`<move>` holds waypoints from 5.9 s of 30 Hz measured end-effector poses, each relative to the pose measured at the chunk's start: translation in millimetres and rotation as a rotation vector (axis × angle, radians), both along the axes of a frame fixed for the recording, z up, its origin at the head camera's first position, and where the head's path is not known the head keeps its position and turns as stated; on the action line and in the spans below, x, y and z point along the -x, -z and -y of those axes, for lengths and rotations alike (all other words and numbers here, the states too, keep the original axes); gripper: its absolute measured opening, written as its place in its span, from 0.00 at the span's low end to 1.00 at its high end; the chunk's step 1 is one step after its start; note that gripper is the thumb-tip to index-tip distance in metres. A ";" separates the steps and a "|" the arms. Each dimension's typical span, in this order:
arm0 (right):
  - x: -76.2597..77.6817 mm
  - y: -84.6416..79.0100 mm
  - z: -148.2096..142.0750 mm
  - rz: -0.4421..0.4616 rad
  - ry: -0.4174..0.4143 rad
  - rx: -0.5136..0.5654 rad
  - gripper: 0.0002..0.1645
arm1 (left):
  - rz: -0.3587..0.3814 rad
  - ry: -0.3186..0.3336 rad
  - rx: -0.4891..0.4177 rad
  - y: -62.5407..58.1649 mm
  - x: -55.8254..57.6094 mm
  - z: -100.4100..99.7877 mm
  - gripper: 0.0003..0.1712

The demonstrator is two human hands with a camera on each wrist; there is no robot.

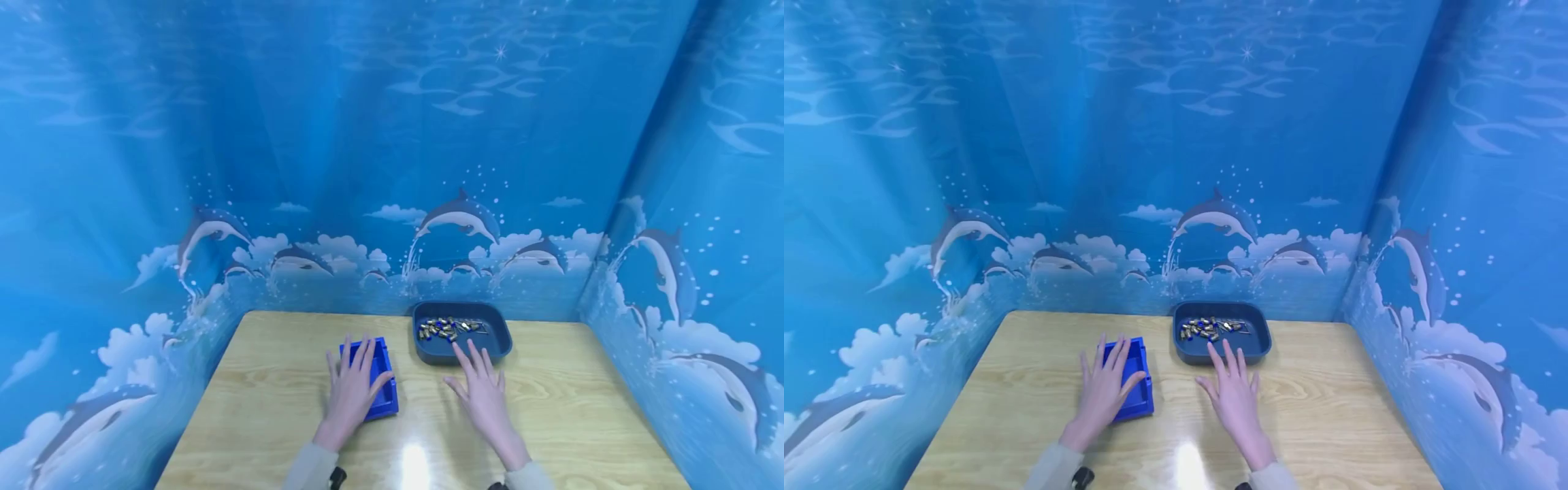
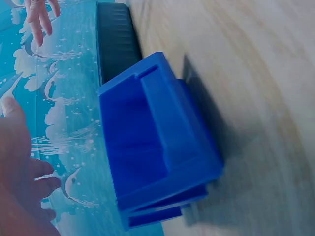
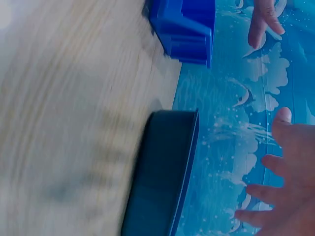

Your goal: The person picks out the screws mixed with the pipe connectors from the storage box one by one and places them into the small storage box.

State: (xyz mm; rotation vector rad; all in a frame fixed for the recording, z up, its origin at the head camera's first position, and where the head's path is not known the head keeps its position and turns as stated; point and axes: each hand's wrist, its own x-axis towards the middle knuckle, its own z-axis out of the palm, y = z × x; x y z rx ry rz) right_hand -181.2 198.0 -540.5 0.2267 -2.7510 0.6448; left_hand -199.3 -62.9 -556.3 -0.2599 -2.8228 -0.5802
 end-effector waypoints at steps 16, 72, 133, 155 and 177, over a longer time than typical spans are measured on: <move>54.1 -17.8 -78.2 -0.220 0.045 0.078 0.28 | -0.077 0.062 -0.111 -38.1 42.6 -44.7 0.34; 105.2 53.9 -155.7 0.161 -0.131 -0.214 0.42 | 0.335 0.078 0.195 5.2 101.3 -102.3 0.47; 71.9 51.9 -144.6 0.105 -0.097 -0.257 0.39 | 0.275 0.067 0.356 -8.3 66.2 -97.3 0.46; 60.3 57.2 -144.1 0.060 -0.116 -0.230 0.40 | 0.283 0.080 0.325 -0.8 57.5 -94.3 0.46; 50.9 64.2 -143.7 0.015 -0.122 -0.218 0.41 | 0.279 0.078 0.351 0.1 48.2 -91.0 0.47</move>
